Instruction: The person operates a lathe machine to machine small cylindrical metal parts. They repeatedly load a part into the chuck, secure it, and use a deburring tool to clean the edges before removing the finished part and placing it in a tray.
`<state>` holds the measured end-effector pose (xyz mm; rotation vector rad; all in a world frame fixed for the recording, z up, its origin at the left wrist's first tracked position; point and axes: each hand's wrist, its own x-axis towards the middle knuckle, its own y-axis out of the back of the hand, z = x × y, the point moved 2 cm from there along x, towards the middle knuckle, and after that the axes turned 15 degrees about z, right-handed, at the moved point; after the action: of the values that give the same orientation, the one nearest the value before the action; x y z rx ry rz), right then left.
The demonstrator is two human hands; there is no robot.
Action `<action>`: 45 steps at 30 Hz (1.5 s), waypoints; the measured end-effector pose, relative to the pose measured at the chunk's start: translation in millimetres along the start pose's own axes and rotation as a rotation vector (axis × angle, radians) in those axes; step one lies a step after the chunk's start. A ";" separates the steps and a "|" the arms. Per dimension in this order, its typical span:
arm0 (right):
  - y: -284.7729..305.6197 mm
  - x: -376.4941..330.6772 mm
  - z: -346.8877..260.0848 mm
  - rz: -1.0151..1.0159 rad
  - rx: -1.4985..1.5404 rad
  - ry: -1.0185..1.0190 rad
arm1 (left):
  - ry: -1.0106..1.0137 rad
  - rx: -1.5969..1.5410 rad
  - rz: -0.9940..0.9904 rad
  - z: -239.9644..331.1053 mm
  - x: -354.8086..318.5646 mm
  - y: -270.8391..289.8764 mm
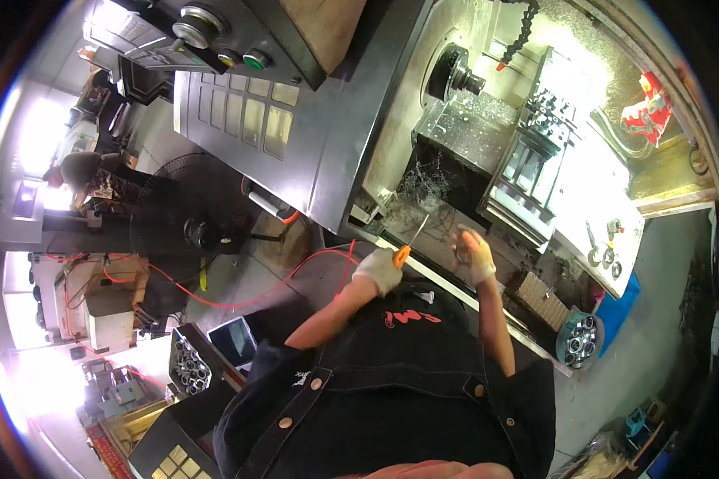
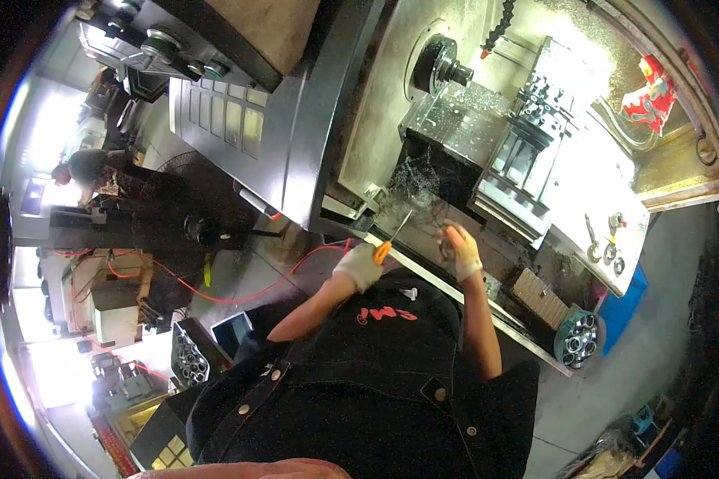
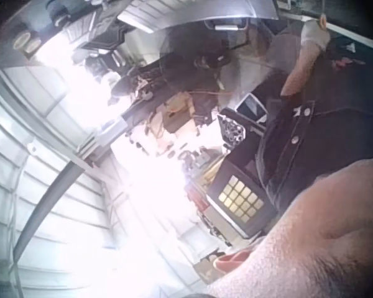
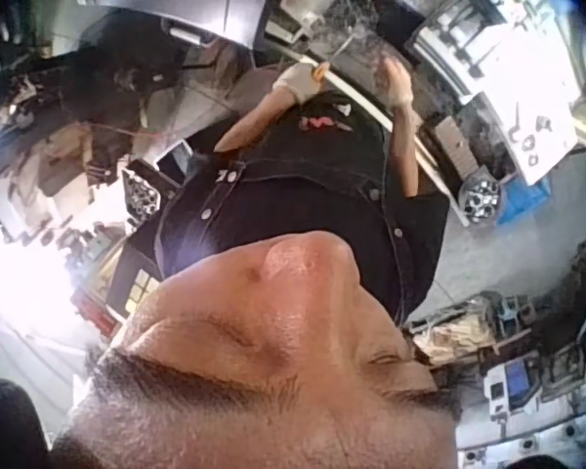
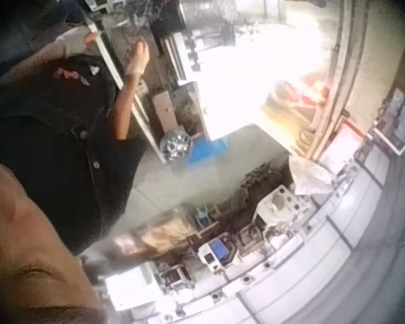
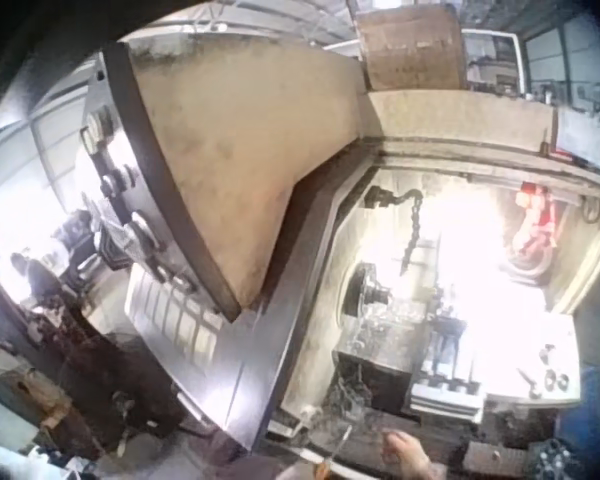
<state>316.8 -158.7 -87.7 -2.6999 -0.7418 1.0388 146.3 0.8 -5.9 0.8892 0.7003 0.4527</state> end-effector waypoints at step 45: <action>-207.7 -98.4 33.0 0.069 -0.264 0.310 | -0.677 0.072 0.848 13.1 -24.0 306.1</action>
<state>150.6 -29.2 10.1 -3.0291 -0.7779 0.5430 116.4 150.3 260.9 1.3025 -0.3193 0.8148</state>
